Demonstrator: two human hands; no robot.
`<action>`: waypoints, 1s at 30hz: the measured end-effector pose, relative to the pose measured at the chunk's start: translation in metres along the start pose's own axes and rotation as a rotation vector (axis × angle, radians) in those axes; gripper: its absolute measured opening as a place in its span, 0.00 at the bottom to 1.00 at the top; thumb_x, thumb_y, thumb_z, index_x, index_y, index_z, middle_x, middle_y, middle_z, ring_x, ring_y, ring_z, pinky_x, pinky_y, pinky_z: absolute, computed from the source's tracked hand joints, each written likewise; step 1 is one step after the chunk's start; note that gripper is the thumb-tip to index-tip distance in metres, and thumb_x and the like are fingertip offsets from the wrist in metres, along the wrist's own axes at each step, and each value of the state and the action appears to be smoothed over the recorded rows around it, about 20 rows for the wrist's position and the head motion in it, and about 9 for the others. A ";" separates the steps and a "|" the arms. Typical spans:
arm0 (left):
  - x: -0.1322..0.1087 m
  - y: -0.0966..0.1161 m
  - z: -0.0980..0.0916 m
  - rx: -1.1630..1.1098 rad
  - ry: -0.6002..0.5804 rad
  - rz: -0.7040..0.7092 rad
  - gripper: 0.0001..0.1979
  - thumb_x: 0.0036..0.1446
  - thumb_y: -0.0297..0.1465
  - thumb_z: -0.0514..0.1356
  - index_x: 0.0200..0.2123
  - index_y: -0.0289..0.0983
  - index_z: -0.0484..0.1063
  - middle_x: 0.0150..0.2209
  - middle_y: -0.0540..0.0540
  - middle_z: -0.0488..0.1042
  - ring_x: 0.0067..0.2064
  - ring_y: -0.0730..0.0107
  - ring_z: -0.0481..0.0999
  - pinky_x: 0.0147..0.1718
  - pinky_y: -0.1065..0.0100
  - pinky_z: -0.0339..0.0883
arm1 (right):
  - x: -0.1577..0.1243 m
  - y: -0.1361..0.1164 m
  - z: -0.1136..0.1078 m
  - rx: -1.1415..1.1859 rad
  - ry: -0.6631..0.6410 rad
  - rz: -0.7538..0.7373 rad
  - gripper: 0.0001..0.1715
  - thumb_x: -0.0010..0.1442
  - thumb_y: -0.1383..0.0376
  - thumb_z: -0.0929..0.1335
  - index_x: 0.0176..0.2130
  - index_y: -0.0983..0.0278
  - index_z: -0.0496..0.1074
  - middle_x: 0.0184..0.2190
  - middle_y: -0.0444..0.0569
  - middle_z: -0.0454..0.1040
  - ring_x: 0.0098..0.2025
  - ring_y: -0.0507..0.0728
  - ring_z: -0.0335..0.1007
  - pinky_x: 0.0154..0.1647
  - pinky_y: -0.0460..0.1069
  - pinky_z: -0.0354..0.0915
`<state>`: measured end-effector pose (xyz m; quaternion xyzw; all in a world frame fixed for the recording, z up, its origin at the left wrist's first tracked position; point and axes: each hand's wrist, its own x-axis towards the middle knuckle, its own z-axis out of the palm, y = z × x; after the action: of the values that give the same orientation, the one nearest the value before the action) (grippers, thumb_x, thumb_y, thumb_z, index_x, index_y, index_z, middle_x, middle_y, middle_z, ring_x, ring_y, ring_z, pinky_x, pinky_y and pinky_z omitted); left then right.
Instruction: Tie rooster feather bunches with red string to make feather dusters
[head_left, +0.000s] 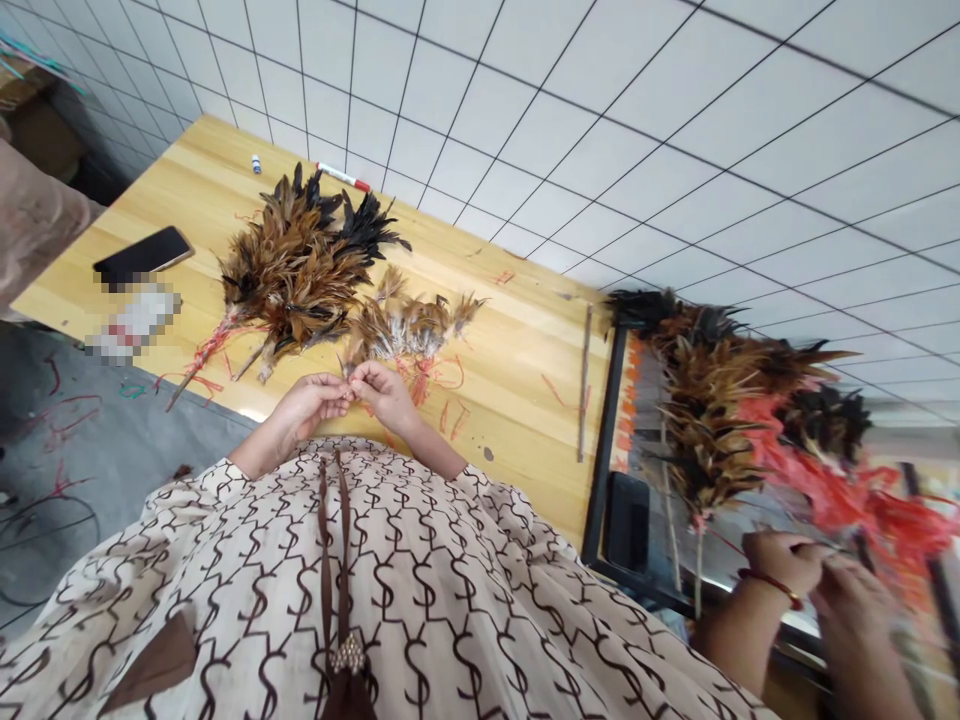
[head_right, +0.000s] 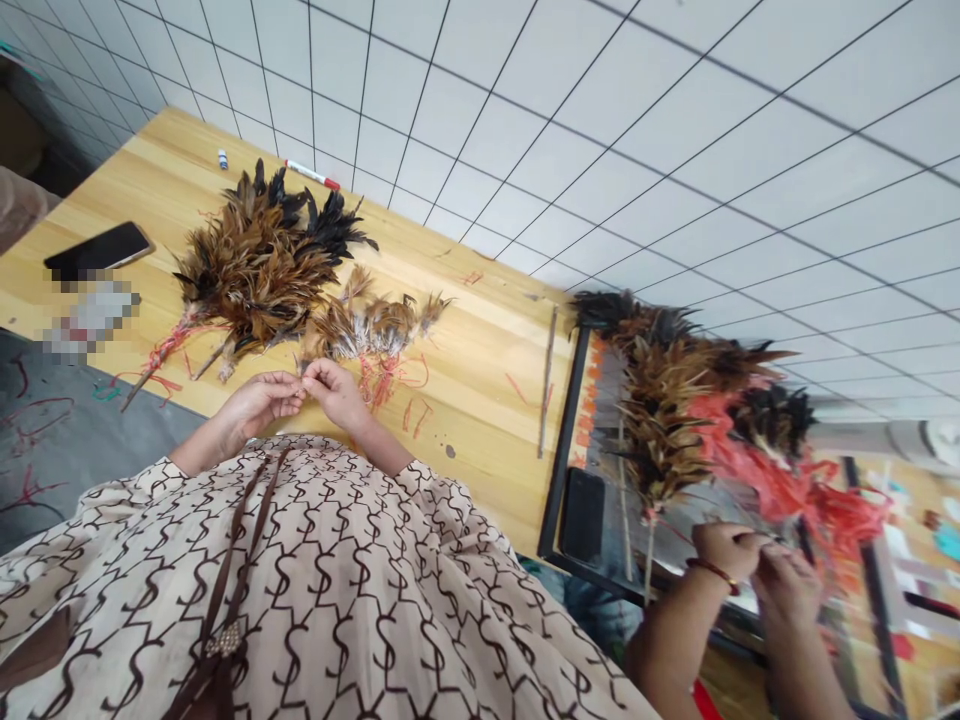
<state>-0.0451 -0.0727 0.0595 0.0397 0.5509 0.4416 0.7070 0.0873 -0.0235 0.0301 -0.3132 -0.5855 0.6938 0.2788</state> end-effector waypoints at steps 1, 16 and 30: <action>0.000 0.000 0.000 0.011 0.007 0.011 0.08 0.39 0.16 0.63 0.18 0.30 0.69 0.16 0.48 0.71 0.18 0.79 0.69 0.20 0.77 0.65 | 0.000 0.000 -0.001 -0.006 0.000 0.002 0.18 0.51 0.52 0.68 0.27 0.62 0.61 0.22 0.39 0.60 0.26 0.49 0.57 0.30 0.46 0.59; -0.004 -0.008 0.004 0.205 0.035 0.351 0.08 0.39 0.23 0.62 0.25 0.36 0.66 0.15 0.54 0.70 0.18 0.77 0.67 0.21 0.75 0.60 | -0.001 -0.002 -0.001 -0.145 -0.020 -0.037 0.16 0.55 0.56 0.67 0.26 0.61 0.59 0.21 0.39 0.61 0.26 0.50 0.57 0.30 0.46 0.58; 0.004 -0.016 -0.001 0.252 0.022 0.438 0.10 0.47 0.30 0.64 0.25 0.38 0.62 0.17 0.55 0.67 0.19 0.77 0.66 0.22 0.75 0.60 | -0.001 -0.003 0.001 0.137 -0.020 0.088 0.22 0.46 0.51 0.73 0.25 0.62 0.62 0.18 0.39 0.67 0.23 0.49 0.64 0.29 0.47 0.62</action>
<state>-0.0371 -0.0799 0.0474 0.2412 0.5876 0.5125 0.5779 0.0870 -0.0240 0.0335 -0.3117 -0.5249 0.7471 0.2629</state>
